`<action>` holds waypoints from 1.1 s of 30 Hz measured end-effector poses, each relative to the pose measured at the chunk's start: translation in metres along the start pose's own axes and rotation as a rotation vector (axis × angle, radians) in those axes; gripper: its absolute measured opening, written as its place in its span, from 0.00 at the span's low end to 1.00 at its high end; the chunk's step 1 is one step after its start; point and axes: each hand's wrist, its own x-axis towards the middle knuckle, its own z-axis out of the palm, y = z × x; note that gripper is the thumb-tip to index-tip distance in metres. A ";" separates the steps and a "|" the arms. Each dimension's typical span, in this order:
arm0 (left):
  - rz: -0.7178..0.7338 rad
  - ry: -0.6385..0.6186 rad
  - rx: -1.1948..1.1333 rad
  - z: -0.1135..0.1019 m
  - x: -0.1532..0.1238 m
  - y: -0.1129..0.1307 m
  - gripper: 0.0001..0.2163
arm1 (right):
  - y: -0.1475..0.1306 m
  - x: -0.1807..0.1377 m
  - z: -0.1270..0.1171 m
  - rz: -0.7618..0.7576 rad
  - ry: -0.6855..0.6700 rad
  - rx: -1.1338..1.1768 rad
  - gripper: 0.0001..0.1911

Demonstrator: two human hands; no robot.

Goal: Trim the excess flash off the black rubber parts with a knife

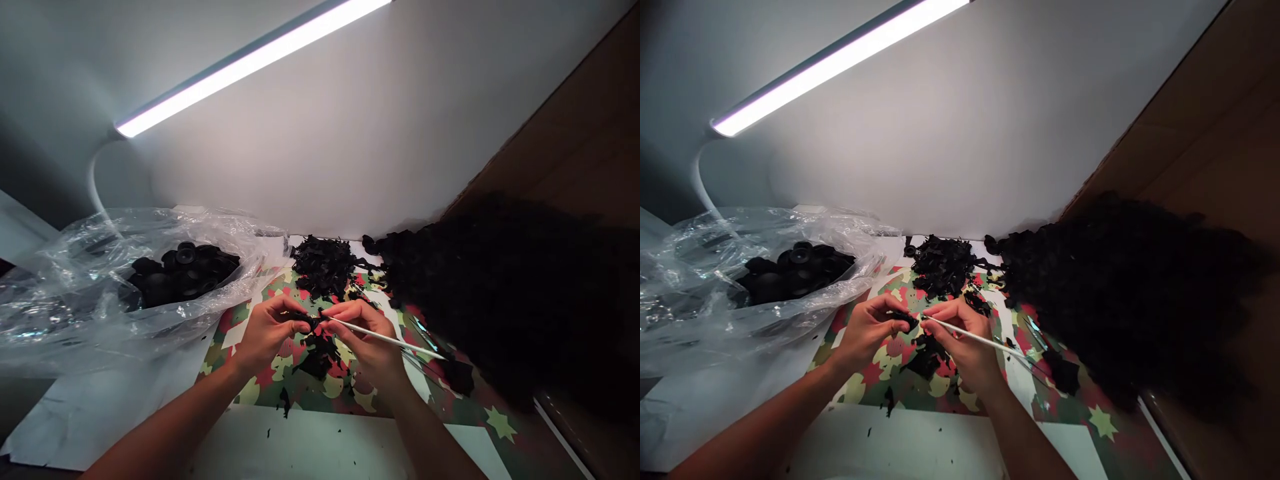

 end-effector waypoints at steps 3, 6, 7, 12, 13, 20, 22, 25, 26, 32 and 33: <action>-0.002 -0.036 0.025 0.000 -0.001 0.000 0.08 | -0.003 -0.001 -0.003 -0.034 -0.076 -0.110 0.10; 0.005 -0.055 0.060 -0.001 -0.001 -0.001 0.08 | -0.006 -0.002 -0.005 -0.015 -0.141 -0.164 0.10; 0.007 -0.058 0.066 -0.002 -0.002 -0.001 0.08 | -0.007 -0.002 -0.006 -0.006 -0.150 -0.172 0.10; 0.004 -0.066 0.060 -0.001 -0.002 -0.002 0.09 | -0.008 -0.003 -0.005 0.019 -0.144 -0.219 0.10; 0.004 -0.067 0.060 0.000 -0.002 -0.002 0.09 | -0.008 -0.002 -0.005 0.021 -0.143 -0.226 0.10; 0.010 -0.059 0.086 -0.001 -0.002 -0.004 0.09 | -0.006 -0.001 -0.004 0.004 -0.140 -0.254 0.11; 0.015 -0.038 0.115 -0.002 -0.003 -0.006 0.09 | -0.004 -0.002 -0.003 0.001 -0.128 -0.278 0.11; 0.039 0.007 0.173 -0.002 -0.003 -0.007 0.08 | -0.003 -0.006 0.001 -0.022 -0.092 -0.316 0.12; 0.050 0.016 0.186 -0.002 -0.003 -0.008 0.08 | -0.004 -0.008 0.003 -0.040 -0.072 -0.333 0.13; 0.054 0.015 0.192 0.000 -0.004 -0.007 0.06 | -0.005 -0.013 0.017 -0.179 0.042 -0.421 0.11; 0.049 0.016 0.190 0.000 -0.004 -0.007 0.06 | -0.003 -0.013 0.018 -0.210 0.049 -0.428 0.11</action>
